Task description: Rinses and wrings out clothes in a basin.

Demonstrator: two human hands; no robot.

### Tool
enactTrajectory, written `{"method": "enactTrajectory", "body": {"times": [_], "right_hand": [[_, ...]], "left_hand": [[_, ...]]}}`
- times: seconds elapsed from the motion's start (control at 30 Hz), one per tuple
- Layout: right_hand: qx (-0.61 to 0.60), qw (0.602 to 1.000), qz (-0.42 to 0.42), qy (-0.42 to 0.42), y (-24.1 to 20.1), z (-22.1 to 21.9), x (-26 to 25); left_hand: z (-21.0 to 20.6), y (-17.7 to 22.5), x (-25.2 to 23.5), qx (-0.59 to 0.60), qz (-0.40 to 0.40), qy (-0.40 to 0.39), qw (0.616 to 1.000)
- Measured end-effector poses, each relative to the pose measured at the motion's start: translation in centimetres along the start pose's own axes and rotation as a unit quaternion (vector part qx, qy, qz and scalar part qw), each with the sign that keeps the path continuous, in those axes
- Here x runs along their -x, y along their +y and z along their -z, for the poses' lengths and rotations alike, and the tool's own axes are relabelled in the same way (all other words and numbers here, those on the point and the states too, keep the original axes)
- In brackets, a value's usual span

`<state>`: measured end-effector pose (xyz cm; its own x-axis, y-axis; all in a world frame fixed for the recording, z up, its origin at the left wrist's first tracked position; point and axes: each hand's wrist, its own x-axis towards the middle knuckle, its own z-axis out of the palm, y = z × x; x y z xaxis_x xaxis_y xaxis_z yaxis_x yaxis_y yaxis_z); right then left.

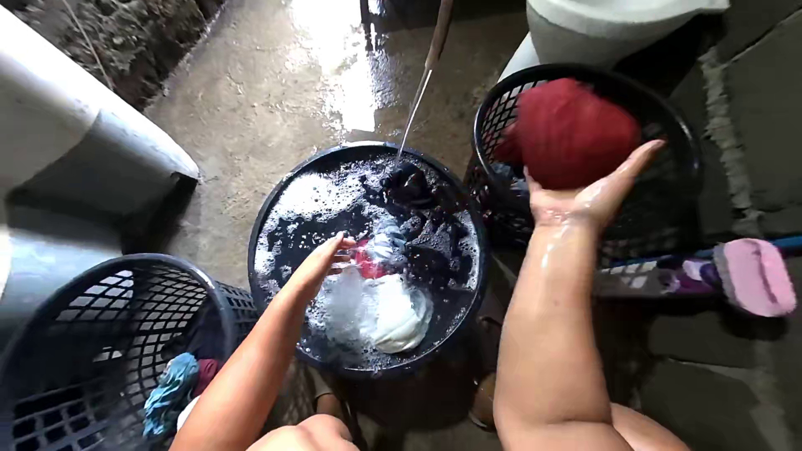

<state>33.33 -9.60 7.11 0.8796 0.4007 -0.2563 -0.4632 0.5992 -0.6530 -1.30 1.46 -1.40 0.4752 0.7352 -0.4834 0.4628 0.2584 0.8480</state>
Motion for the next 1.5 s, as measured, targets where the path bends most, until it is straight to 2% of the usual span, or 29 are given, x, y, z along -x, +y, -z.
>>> {"method": "enactTrajectory", "body": {"times": [0.03,0.07,0.13,0.17,0.2,0.27,0.3,0.37,0.43,0.53,0.57,0.6,0.63,0.67,0.77,0.87,0.97,1.07,1.13,1.17,1.23,1.3,1.37,1.43,1.5], "right_hand": [[0.001,1.0,-0.015,0.016,0.3,-0.2,0.0],[0.053,0.998,-0.029,0.01,1.5,-0.1,0.4],[0.209,0.972,-0.074,-0.073,5.6,0.7,1.4],[0.286,0.943,-0.107,-0.13,7.9,1.4,1.9],[0.357,0.902,-0.151,-0.189,10.2,2.1,2.6],[0.47,0.796,-0.222,-0.309,14.5,4.1,4.0],[0.512,0.749,-0.244,-0.342,16.4,5.1,4.8],[0.591,0.676,-0.253,-0.36,19.4,7.0,5.9],[0.662,0.619,-0.243,-0.345,20.5,8.3,6.7],[0.736,0.523,-0.279,-0.326,19.7,9.2,7.8],[0.755,0.485,-0.284,-0.338,19.4,9.5,8.0],[0.762,0.464,-0.28,-0.355,19.2,9.7,8.1],[0.761,0.455,-0.27,-0.375,19.1,9.7,7.8],[0.748,0.469,-0.255,-0.394,19.0,9.3,7.4],[0.669,0.566,-0.212,-0.432,17.4,5.3,6.9],[0.588,0.649,-0.1,-0.473,13.4,0.6,7.4],[0.543,0.688,-0.021,-0.481,9.2,-2.9,7.7],[0.531,0.703,0.048,-0.47,6.7,-4.4,7.8],[0.538,0.709,0.078,-0.449,6.6,-4.5,7.5],[0.559,0.701,0.089,-0.433,7.0,-4.5,7.4],[0.637,0.645,0.083,-0.413,8.1,-4.1,7.3],[0.708,0.573,0.039,-0.411,9.9,-2.9,7.2],[0.724,0.55,-0.003,-0.417,12.1,-1.3,7.6],[0.7,0.553,-0.036,-0.45,15.1,0.6,8.4],[0.682,0.523,-0.107,-0.5,18.0,2.2,9.1]], "left_hand": [[-0.2,-0.4,-0.3,-0.036,-0.005,0.0,0.999],[-0.5,-1.0,-0.9,-0.077,-0.021,-0.003,0.997],[-1.4,-2.3,-2.4,-0.166,-0.073,-0.016,0.983],[-1.8,-3.1,-3.0,-0.216,-0.092,-0.03,0.972],[-2.3,-3.9,-3.3,-0.266,-0.094,-0.047,0.958],[-2.9,-4.8,-3.1,-0.338,-0.061,-0.084,0.936],[-3.1,-5.2,-2.8,-0.355,-0.04,-0.093,0.929],[-3.3,-6.0,-2.2,-0.385,0.008,-0.111,0.916],[-3.3,-6.5,-1.4,-0.423,0.067,-0.132,0.894],[-3.1,-6.3,-0.4,-0.504,0.129,-0.204,0.829],[-3.0,-6.0,-0.2,-0.53,0.141,-0.233,0.803],[-2.8,-5.7,-0.3,-0.544,0.152,-0.258,0.784],[-2.4,-5.6,-0.5,-0.548,0.156,-0.275,0.775],[-1.9,-5.6,-0.8,-0.541,0.157,-0.275,0.779],[0.2,-5.3,-1.1,-0.468,0.086,-0.216,0.852],[3.0,-3.1,-0.1,-0.384,-0.076,-0.146,0.909],[5.4,0.1,2.4,-0.293,-0.253,-0.076,0.919],[6.5,4.1,6.5,-0.171,-0.391,-0.024,0.904],[6.9,6.1,8.8,-0.075,-0.457,-0.008,0.886],[7.0,6.8,9.6,-0.032,-0.487,0.0,0.873],[7.0,7.6,10.0,0.036,-0.53,0.027,0.847],[7.3,7.5,9.1,0.038,-0.536,0.064,0.841],[7.6,5.9,7.5,-0.042,-0.478,0.116,0.869],[7.2,3.3,5.6,-0.154,-0.339,0.169,0.912],[6.2,0.8,3.2,-0.249,-0.179,0.157,0.939]]}}
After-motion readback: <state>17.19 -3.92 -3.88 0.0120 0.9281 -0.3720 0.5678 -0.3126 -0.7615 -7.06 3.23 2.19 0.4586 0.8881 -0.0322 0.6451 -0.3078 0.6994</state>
